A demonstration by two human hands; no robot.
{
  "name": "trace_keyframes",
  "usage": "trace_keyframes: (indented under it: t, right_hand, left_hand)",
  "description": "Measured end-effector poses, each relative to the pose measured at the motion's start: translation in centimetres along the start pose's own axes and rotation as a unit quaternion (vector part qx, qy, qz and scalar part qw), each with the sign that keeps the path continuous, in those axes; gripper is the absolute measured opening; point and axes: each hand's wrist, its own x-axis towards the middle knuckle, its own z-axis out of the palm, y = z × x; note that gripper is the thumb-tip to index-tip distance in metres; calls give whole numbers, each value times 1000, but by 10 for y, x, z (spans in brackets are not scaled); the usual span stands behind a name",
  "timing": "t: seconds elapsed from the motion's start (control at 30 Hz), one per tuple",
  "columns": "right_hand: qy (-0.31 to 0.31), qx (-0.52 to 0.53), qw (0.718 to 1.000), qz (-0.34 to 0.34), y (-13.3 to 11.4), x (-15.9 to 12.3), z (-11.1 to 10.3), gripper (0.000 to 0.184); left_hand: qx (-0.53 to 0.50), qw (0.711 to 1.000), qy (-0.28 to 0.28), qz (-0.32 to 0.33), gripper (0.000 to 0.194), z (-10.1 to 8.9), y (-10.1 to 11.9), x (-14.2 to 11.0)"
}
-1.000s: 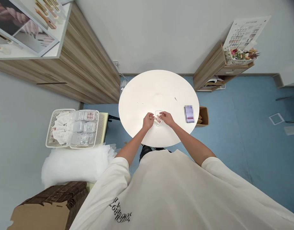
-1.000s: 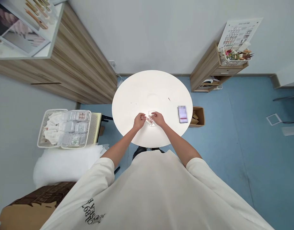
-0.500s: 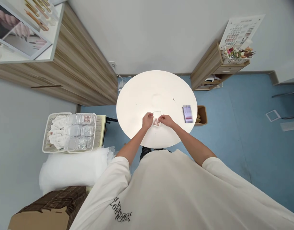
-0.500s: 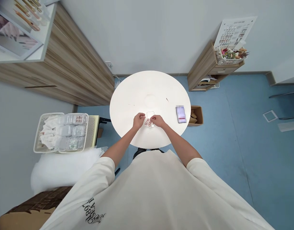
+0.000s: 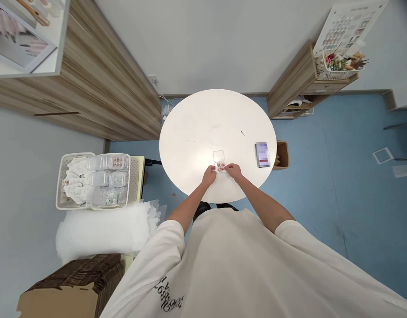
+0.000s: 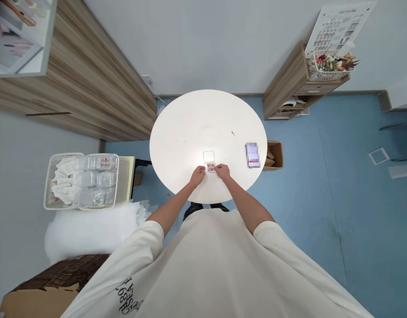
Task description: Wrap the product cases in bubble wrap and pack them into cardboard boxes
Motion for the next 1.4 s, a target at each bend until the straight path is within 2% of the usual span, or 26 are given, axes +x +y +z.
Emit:
trace_keyframes:
  t: [0.13,0.33,0.47,0.63,0.77,0.97,1.17,1.4]
  right_hand:
    - [5,-24,1000,1,8,7,3,10]
    - [10,-40,999,-17,14,10,3,11]
    - [26,-37,999,-26,14,15,-3,17]
    - [0,-1,999,-47,-1,30,-10,32]
    - [-45,53,995,-68,-20,38,-6,45]
    - [-70,73,994,-35,-35,36,-3,60]
    - [-76,72,994,-33,-39,32,-6,68]
    - [-86,72,992,-50,-49,24,-9,69]
  left_hand:
    - [4,1000,-8,-7,37,3,2,0]
    - [11,1000,-12,-9,33,1,4,0]
    - [12,1000,16,-19,32,-3,6,10]
    - [-40,997,46,-47,34,-12,16,35]
    - [-82,995,37,-46,38,-12,26,49]
    - [-128,990,16,-60,45,-11,34,54]
    - [-114,992,-1,-62,55,-16,37,58]
    - [-83,996,-14,-17,63,-17,45,58]
